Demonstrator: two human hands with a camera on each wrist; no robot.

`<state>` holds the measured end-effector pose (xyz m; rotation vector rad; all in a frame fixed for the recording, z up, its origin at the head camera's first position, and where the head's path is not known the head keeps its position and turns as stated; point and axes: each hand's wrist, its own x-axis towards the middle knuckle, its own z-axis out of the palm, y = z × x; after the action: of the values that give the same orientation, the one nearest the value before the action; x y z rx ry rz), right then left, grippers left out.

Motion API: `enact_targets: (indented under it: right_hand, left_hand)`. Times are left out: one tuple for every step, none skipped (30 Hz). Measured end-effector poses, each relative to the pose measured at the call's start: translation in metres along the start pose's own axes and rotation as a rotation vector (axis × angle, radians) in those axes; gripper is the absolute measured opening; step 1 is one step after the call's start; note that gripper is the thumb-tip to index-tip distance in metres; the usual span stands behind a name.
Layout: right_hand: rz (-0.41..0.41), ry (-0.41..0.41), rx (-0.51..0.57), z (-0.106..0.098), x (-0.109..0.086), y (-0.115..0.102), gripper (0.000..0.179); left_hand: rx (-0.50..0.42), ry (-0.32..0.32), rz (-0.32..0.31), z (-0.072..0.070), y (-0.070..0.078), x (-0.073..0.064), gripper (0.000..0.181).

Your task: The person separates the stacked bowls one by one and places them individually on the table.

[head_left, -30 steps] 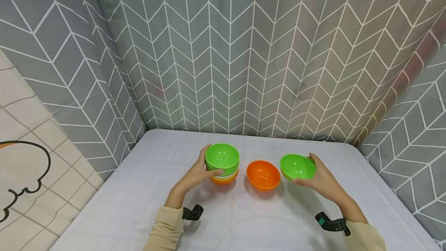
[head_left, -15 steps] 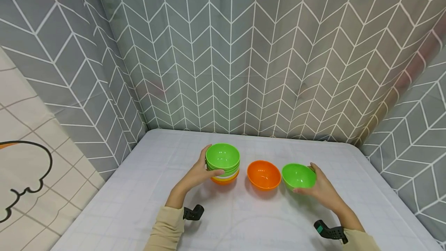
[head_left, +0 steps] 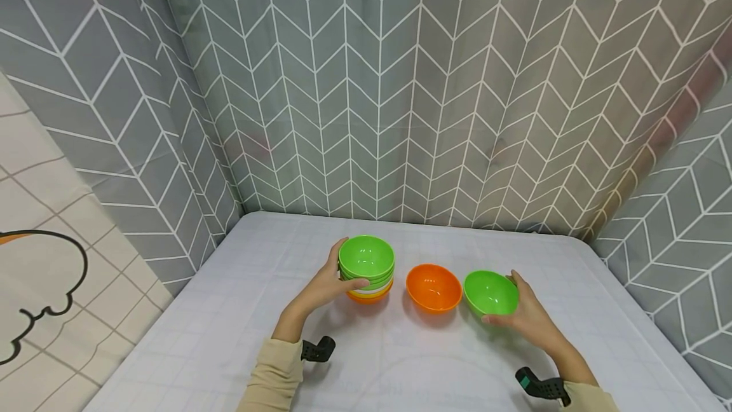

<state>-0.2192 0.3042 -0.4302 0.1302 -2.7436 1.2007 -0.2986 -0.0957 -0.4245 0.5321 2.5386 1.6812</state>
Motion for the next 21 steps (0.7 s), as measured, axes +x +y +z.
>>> enact_targets:
  right_hand:
    - [-0.002, -0.004, -0.003, 0.000, 0.000, 0.000, 0.122]
    - [-0.001, -0.010, -0.012, 0.000, 0.000, -0.001, 0.122]
    - [-0.001, -0.014, -0.024, -0.001, 0.000, -0.002, 0.121]
    - [0.003, -0.020, -0.039, -0.002, 0.000, -0.003, 0.121]
    - [0.006, -0.024, -0.056, -0.003, 0.001, -0.005, 0.120]
    - [0.009, -0.028, -0.072, -0.004, 0.002, -0.007, 0.119]
    - [0.015, -0.034, -0.087, -0.005, 0.002, -0.010, 0.118]
    - [0.019, -0.037, -0.097, -0.007, 0.004, -0.013, 0.117]
    - [0.020, -0.040, -0.100, -0.008, 0.005, -0.016, 0.116]
    - [0.020, -0.042, -0.100, -0.009, 0.007, -0.020, 0.116]
    - [0.010, -0.042, -0.099, -0.010, 0.009, -0.024, 0.116]
    - [-0.003, -0.043, -0.097, -0.010, 0.011, -0.028, 0.115]
    - [-0.021, -0.044, -0.095, -0.011, 0.014, -0.032, 0.114]
    - [-0.043, -0.044, -0.092, -0.011, 0.017, -0.037, 0.113]
    - [-0.066, -0.046, -0.090, -0.010, 0.020, -0.042, 0.113]
    - [-0.089, -0.048, -0.087, -0.009, 0.023, -0.046, 0.112]
    - [-0.108, -0.055, -0.091, -0.008, 0.027, -0.052, 0.111]
    - [-0.119, -0.065, -0.092, -0.006, 0.031, -0.056, 0.111]
    - [-0.130, -0.075, -0.089, -0.004, 0.034, -0.061, 0.111]
    - [-0.139, -0.090, -0.086, -0.001, 0.038, -0.067, 0.111]
    - [-0.150, -0.104, -0.085, 0.003, 0.042, -0.072, 0.112]
  left_hand:
    - [0.001, 0.000, -0.003, 0.000, 0.000, 0.000, 0.106]
    - [0.000, -0.001, -0.005, 0.000, -0.001, 0.000, 0.106]
    - [0.001, -0.002, -0.007, 0.000, -0.001, 0.000, 0.106]
    - [0.004, -0.003, -0.009, 0.000, -0.002, 0.000, 0.106]
    - [0.005, -0.003, -0.008, 0.000, -0.001, 0.000, 0.106]
    - [0.009, -0.003, -0.011, 0.000, -0.001, 0.001, 0.106]
    - [0.014, -0.003, -0.013, 0.000, -0.001, 0.000, 0.107]
    - [0.016, -0.004, -0.013, 0.000, 0.000, 0.000, 0.107]
    - [0.017, -0.004, -0.012, 0.000, 0.001, 0.000, 0.107]
    - [0.019, -0.004, -0.012, 0.000, 0.002, 0.000, 0.108]
    - [0.018, -0.003, -0.011, 0.000, 0.002, 0.000, 0.108]
    - [0.020, -0.004, -0.012, -0.001, 0.003, 0.000, 0.109]
    - [0.019, -0.005, -0.012, -0.001, 0.004, -0.001, 0.109]
    - [0.017, -0.006, -0.012, -0.001, 0.004, -0.001, 0.109]
    - [0.019, -0.005, -0.014, -0.001, 0.004, -0.001, 0.109]
    - [0.019, -0.005, -0.016, -0.001, 0.003, -0.001, 0.109]
    - [0.021, -0.007, -0.018, -0.001, 0.003, -0.001, 0.108]
    - [0.021, -0.010, -0.020, -0.001, 0.003, -0.001, 0.107]
    - [0.021, -0.012, -0.020, -0.001, 0.002, -0.001, 0.106]
    - [0.018, -0.015, -0.017, -0.001, 0.002, -0.001, 0.104]
    - [0.015, -0.017, -0.013, -0.001, 0.002, -0.001, 0.103]
